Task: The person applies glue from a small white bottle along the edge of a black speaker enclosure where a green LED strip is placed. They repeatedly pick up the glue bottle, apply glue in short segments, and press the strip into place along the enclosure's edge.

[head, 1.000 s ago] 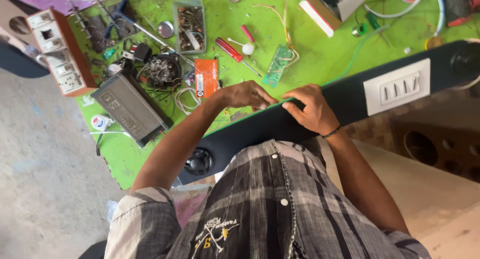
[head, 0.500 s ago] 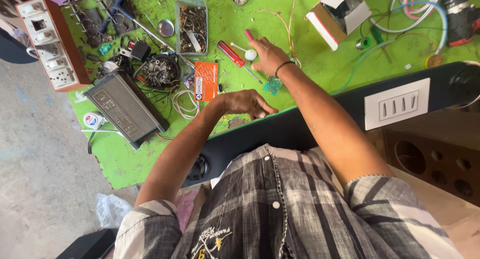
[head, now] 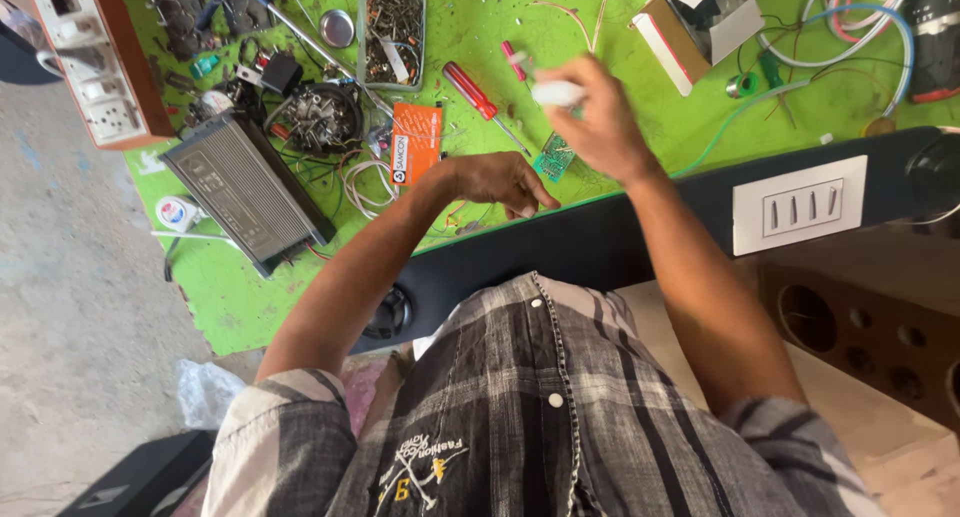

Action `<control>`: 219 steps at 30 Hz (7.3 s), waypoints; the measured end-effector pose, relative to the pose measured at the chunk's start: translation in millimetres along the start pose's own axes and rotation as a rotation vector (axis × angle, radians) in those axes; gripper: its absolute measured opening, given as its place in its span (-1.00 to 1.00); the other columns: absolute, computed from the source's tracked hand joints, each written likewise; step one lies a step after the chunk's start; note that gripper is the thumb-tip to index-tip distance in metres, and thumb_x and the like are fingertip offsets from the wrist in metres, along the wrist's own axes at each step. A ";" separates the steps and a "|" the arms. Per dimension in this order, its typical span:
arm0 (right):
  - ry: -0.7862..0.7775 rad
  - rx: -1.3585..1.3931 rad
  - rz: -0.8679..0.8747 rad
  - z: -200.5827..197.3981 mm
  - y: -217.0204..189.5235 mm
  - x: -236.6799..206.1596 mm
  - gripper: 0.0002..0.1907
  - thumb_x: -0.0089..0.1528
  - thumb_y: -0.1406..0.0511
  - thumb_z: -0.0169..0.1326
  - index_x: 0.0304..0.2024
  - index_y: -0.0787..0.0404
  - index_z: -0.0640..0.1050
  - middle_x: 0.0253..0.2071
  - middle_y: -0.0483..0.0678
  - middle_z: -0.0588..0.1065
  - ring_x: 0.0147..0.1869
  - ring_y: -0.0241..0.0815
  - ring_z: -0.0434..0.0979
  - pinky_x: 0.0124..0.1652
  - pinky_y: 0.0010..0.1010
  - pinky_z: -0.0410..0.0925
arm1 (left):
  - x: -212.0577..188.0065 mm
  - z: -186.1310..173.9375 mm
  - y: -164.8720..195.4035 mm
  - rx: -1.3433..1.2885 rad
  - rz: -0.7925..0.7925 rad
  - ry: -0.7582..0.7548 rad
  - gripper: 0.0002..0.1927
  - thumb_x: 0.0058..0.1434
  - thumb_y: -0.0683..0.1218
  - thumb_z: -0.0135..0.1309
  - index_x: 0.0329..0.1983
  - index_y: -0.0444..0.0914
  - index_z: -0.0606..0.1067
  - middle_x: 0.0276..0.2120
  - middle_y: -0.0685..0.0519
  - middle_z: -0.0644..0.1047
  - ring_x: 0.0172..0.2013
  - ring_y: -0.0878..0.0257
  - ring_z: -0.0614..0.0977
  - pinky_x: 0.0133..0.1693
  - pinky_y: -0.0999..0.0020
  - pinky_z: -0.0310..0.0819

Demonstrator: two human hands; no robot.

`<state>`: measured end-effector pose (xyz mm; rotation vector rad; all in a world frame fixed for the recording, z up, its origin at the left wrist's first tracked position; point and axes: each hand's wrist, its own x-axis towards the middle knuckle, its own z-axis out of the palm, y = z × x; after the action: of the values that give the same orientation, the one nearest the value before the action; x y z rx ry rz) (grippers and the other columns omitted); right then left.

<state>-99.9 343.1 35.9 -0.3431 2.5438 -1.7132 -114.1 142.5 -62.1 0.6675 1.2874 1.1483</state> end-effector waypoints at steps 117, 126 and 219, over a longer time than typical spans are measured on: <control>0.072 -0.115 0.281 53.2 -39.8 -178.8 -0.63 0.31 0.33 0.19 0.13 0.38 0.53 -0.02 0.07 0.61 0.05 -0.22 0.60 0.06 -0.42 0.43 | -13.5 10.9 -32.3 -0.195 0.059 0.051 -0.79 0.18 -0.22 0.25 -0.12 -0.37 0.64 -0.29 -0.01 0.67 -0.33 0.28 0.70 -0.24 0.39 0.68; 0.063 -0.178 0.239 63.2 -43.4 -170.4 -0.64 0.29 0.34 0.20 0.11 0.38 0.54 -0.06 0.09 0.62 0.01 -0.21 0.62 0.02 -0.40 0.44 | -15.3 12.9 -38.9 -0.166 0.101 0.046 -0.79 0.18 -0.20 0.25 -0.11 -0.33 0.61 -0.30 0.03 0.65 -0.34 0.30 0.67 -0.28 0.40 0.65; 0.045 -0.234 0.142 68.1 -38.5 -162.3 -0.63 0.24 0.37 0.26 0.06 0.38 0.54 -0.18 0.05 0.56 -0.10 -0.19 0.58 -0.07 -0.39 0.44 | -13.6 7.0 -34.6 -0.169 0.085 -0.008 -0.83 0.18 -0.22 0.21 -0.16 -0.34 0.55 -0.35 0.01 0.60 -0.35 0.26 0.66 -0.28 0.33 0.66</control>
<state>75.6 302.1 32.7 -0.1302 2.7327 -1.3946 -96.4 119.6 -86.5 0.6053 1.1492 1.3066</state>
